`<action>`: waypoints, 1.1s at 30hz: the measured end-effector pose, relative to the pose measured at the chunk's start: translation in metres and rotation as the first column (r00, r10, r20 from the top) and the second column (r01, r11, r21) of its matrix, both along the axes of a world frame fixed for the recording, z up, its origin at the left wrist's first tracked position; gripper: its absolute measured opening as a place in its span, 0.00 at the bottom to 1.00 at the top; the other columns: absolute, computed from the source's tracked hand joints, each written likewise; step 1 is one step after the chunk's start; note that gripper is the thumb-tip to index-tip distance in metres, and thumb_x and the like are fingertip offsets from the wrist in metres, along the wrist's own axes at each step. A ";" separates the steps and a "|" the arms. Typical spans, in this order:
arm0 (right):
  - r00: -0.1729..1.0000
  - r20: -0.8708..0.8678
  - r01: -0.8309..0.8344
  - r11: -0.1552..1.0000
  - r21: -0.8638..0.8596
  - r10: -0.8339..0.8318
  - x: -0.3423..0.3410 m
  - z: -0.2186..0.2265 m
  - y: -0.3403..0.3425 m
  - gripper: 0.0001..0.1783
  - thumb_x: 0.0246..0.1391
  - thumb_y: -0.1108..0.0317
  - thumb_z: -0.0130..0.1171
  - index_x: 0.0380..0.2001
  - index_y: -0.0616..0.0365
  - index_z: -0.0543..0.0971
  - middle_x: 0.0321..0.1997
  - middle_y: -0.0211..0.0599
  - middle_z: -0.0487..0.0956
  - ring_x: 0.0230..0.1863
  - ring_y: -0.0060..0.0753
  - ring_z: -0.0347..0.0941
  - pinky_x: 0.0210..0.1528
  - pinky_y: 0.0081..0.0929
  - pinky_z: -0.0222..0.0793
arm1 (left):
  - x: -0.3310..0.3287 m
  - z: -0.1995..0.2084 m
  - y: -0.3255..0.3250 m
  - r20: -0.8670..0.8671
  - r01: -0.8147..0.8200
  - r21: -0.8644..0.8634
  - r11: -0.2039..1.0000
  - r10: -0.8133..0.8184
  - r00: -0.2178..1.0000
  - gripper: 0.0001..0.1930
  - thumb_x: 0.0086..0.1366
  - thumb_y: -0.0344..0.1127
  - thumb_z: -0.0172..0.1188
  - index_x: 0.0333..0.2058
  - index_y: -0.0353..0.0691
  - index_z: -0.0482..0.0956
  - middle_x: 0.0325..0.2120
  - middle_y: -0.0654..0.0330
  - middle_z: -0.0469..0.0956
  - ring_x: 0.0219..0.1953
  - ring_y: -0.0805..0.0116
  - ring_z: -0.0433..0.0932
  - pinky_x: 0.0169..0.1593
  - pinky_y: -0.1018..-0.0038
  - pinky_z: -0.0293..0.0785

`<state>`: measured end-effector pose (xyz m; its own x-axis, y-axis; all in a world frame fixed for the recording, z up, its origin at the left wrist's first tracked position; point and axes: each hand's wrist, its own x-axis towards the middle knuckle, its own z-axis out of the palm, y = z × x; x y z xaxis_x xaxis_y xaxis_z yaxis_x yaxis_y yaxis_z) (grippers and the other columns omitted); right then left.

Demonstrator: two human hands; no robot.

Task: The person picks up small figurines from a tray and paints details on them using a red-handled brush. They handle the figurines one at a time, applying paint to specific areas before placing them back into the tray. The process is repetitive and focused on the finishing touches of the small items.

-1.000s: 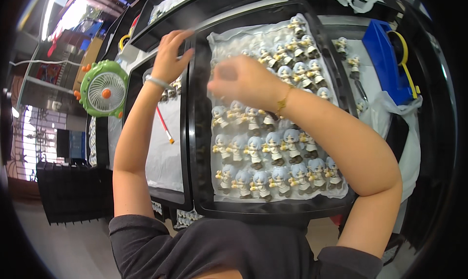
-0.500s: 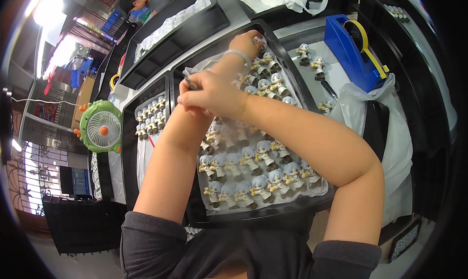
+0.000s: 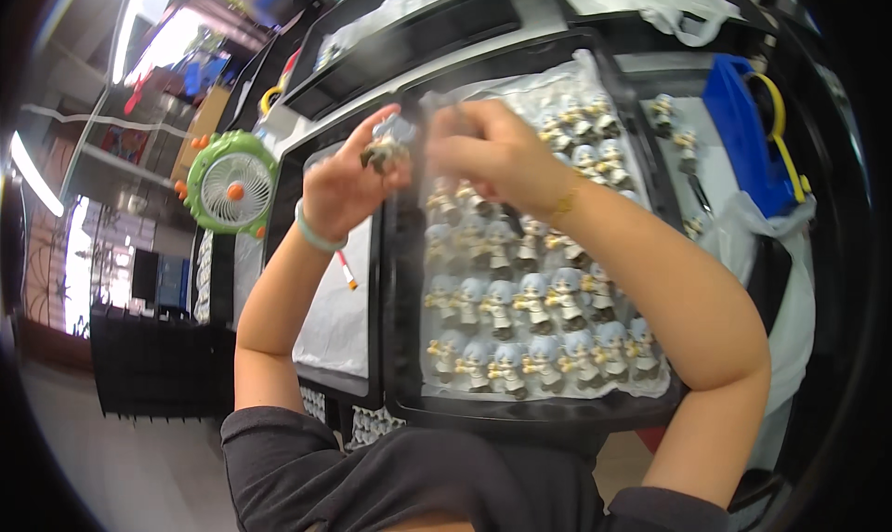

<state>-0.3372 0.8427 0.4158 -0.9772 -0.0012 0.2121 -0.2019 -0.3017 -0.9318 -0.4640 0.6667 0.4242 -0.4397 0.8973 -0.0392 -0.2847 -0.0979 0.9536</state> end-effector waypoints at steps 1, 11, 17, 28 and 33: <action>1.000 0.010 -0.018 1.000 0.008 0.018 -0.001 -0.004 0.002 0.11 0.42 0.62 0.50 0.17 0.58 0.67 0.11 0.27 0.64 0.08 0.10 0.52 0.08 0.09 0.45 | 0.006 -0.003 -0.017 -0.062 0.015 -0.007 1.000 -0.015 0.998 0.38 0.42 0.21 0.52 0.55 0.43 0.47 0.42 0.53 0.64 0.34 0.68 0.67 0.40 0.73 0.66; 0.989 0.139 -0.058 0.993 0.105 0.043 -0.007 -0.023 -0.007 0.12 0.41 0.62 0.50 0.16 0.58 0.66 0.11 0.26 0.64 0.08 0.08 0.51 0.09 0.08 0.45 | 0.057 -0.002 -0.096 -0.110 0.049 0.151 0.987 -0.033 0.993 0.46 0.33 0.17 0.61 0.51 0.53 0.48 0.48 0.47 0.56 0.39 0.61 0.70 0.43 0.70 0.67; 0.986 0.166 -0.044 0.989 0.142 0.020 -0.011 -0.027 -0.009 0.12 0.41 0.61 0.50 0.17 0.58 0.66 0.11 0.26 0.64 0.08 0.08 0.51 0.09 0.08 0.46 | 0.052 -0.004 -0.104 -0.423 0.045 0.104 0.994 0.003 0.906 0.45 0.29 0.22 0.66 0.48 0.46 0.51 0.45 0.51 0.61 0.39 0.66 0.69 0.40 0.71 0.65; 0.989 0.147 -0.052 0.990 0.132 0.032 -0.012 -0.033 -0.008 0.12 0.44 0.61 0.48 0.18 0.59 0.66 0.11 0.25 0.63 0.08 0.08 0.51 0.08 0.07 0.45 | 0.062 0.009 -0.109 -1.000 -0.458 -0.002 0.889 0.010 0.024 0.32 0.28 0.46 0.67 0.36 0.40 0.71 0.20 0.62 0.62 0.19 0.67 0.60 0.25 0.78 0.56; 0.989 0.143 -0.055 0.987 0.150 0.033 -0.013 -0.032 -0.009 0.12 0.44 0.62 0.48 0.18 0.59 0.66 0.11 0.24 0.63 0.09 0.08 0.51 0.09 0.07 0.45 | 0.063 0.009 -0.111 -0.999 -0.486 -0.010 0.874 -0.029 -0.031 0.32 0.28 0.51 0.66 0.34 0.40 0.71 0.19 0.63 0.62 0.18 0.69 0.58 0.25 0.76 0.54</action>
